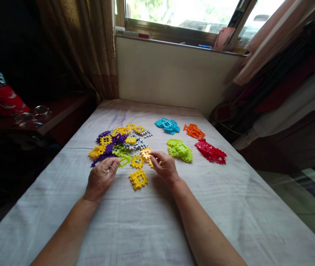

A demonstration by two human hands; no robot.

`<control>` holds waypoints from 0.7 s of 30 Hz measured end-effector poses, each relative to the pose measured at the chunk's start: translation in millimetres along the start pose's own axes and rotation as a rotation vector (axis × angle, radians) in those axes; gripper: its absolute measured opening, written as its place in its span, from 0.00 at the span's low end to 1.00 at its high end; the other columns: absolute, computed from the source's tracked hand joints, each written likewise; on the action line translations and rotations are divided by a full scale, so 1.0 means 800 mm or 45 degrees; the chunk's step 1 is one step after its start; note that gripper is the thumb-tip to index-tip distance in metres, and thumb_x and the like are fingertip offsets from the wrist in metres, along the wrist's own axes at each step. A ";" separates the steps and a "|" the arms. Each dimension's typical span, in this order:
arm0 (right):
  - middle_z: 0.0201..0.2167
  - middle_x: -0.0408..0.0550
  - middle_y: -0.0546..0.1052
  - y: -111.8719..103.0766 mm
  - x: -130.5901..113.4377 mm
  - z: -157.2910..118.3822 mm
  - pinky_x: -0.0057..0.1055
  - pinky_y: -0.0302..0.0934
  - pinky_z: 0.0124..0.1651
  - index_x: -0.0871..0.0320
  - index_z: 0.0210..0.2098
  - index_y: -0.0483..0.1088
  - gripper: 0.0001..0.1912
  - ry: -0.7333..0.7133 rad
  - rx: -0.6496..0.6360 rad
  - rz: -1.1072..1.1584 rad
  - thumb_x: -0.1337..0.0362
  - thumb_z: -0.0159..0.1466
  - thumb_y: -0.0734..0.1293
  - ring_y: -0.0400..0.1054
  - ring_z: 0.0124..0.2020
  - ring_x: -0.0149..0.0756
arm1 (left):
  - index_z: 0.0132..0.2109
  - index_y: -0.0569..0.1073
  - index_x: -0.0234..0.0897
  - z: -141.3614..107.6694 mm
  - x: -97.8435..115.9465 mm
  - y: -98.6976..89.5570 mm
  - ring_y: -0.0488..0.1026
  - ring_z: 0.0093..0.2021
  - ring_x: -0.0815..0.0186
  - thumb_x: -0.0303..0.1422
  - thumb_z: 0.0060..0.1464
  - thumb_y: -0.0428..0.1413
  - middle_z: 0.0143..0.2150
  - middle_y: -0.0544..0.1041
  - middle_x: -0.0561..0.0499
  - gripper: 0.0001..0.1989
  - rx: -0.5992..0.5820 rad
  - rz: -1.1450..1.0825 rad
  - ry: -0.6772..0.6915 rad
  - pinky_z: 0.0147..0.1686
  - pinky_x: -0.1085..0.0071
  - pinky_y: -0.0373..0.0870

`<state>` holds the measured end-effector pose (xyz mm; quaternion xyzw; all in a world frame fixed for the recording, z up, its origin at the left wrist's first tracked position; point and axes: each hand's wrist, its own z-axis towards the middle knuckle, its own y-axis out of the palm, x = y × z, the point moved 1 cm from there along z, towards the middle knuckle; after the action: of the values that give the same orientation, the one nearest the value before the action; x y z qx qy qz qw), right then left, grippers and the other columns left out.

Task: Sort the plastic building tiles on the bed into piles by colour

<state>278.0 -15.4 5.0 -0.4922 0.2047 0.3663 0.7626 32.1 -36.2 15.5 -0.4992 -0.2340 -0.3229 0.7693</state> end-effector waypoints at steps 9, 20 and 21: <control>0.26 0.42 0.77 0.019 -0.035 -0.004 0.24 0.58 0.33 0.54 0.30 0.76 0.12 -0.085 -0.279 0.197 0.58 0.64 0.64 0.66 0.26 0.28 | 0.39 0.78 0.37 -0.009 0.013 0.017 0.75 0.31 0.63 0.58 0.53 0.52 0.30 0.79 0.49 0.28 -0.118 -0.431 -0.197 0.36 0.67 0.73; 0.21 0.43 0.73 -0.067 0.068 0.020 0.28 0.60 0.27 0.60 0.28 0.75 0.24 0.468 0.539 0.329 0.42 0.55 0.66 0.63 0.22 0.31 | 0.48 0.77 0.37 -0.006 0.006 0.014 0.78 0.35 0.61 0.59 0.52 0.51 0.39 0.81 0.46 0.31 -0.117 -0.344 -0.199 0.39 0.65 0.75; 0.21 0.44 0.74 -0.076 0.084 0.018 0.28 0.60 0.27 0.60 0.28 0.75 0.26 0.524 0.617 0.289 0.41 0.54 0.66 0.64 0.22 0.31 | 0.47 0.77 0.37 -0.006 0.003 0.014 0.78 0.36 0.61 0.58 0.53 0.51 0.39 0.81 0.46 0.30 -0.104 -0.321 -0.192 0.40 0.65 0.75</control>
<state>367.1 6.8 2.9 -0.3343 0.4890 0.2823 0.7546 42.0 -38.0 8.9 -0.5194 -0.3386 -0.3879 0.6820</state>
